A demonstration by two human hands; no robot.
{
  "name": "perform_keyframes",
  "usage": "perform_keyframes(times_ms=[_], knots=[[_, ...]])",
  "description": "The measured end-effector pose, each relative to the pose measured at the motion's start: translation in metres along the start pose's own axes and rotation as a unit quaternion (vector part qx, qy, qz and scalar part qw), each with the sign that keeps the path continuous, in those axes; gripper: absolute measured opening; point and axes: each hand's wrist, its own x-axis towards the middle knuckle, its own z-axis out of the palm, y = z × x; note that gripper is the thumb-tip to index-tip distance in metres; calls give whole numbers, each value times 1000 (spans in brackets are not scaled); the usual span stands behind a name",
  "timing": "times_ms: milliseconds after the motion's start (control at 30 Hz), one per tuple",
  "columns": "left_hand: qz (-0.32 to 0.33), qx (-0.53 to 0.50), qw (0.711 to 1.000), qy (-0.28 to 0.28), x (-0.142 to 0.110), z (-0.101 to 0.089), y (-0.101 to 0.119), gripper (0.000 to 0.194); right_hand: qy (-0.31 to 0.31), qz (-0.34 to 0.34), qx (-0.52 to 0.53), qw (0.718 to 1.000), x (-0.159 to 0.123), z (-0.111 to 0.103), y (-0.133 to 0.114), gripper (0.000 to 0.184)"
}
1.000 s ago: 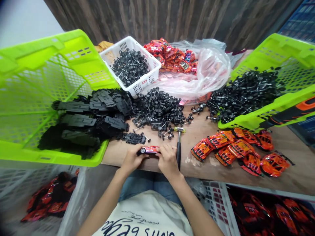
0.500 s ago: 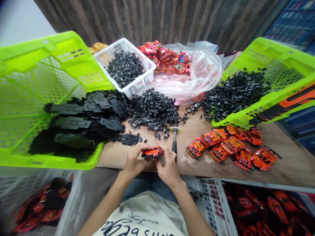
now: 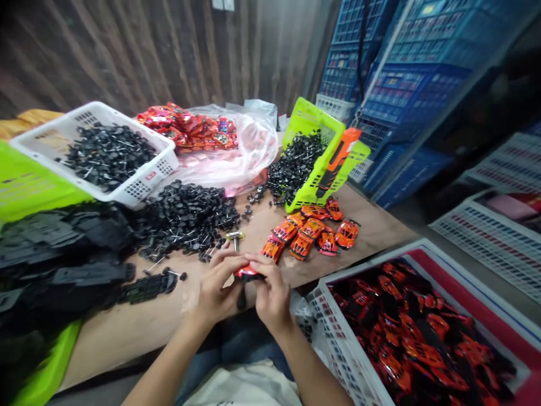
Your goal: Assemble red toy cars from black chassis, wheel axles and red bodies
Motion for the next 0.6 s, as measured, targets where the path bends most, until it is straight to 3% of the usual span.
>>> perform_keyframes(times_ms=[67,200,333,433,500,533,600], knots=[[-21,-14,1000,-6,15,18,3,33,42,39,5,998,2,-17,5,21],[-38,-29,998,-31,17,44,6,30,25,63,-19,998,0,-31,10,19],[-33,-35,999,-13,8,51,14,32,70,50,-75,993,-1,-22,5,9],[-80,-39,996,-10,15,51,15,26,44,94,-31,994,9,-29,14,17],[-169,-56,984,-17,27,54,6,18,30,119,-32,992,23,-55,35,33],[-223,-73,972,-21,35,57,-1,19,53,137,-63,987,31,-74,50,42],[-318,-119,940,-13,53,68,-20,26,160,188,-150,957,46,-117,86,51]])
